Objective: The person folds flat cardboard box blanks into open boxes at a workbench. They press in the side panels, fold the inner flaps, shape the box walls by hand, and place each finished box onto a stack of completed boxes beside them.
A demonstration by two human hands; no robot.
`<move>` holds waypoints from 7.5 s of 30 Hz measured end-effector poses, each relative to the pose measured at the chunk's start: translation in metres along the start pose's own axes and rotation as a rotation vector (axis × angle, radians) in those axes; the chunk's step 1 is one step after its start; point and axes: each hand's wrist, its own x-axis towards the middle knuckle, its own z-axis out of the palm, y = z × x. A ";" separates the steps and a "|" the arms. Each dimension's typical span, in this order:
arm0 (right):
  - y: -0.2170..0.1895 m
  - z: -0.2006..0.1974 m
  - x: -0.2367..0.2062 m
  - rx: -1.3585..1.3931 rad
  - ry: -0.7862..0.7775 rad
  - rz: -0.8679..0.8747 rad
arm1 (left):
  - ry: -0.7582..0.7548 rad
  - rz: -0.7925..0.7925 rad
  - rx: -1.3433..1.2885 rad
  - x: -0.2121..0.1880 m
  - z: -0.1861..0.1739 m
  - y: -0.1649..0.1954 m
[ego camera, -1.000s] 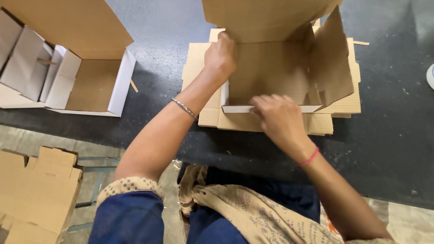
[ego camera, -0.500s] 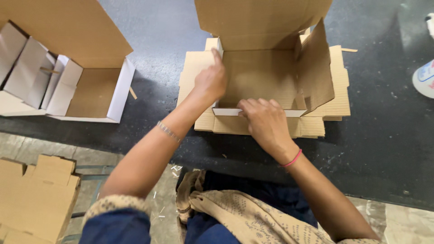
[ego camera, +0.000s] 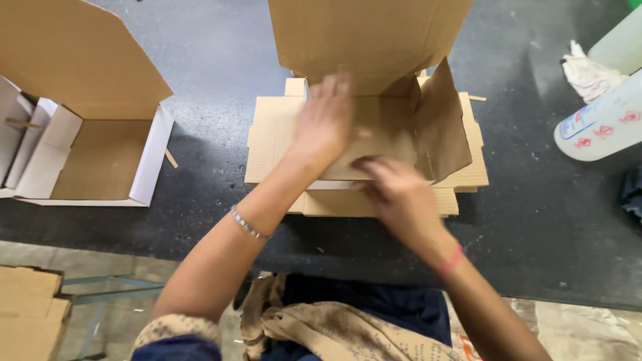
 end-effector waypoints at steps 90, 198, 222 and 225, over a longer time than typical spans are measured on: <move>0.178 -0.002 0.013 -0.547 -0.269 0.317 | 0.678 0.743 -0.008 0.096 0.103 0.070; 0.057 0.032 -0.009 0.021 -0.183 0.331 | -0.006 0.022 -0.164 -0.092 0.045 0.028; 0.219 0.012 0.044 1.190 0.010 0.845 | 0.236 -0.503 -1.750 0.008 0.048 -0.087; 0.215 0.015 0.037 1.279 0.037 0.857 | 0.295 -0.510 -1.786 0.010 0.050 -0.089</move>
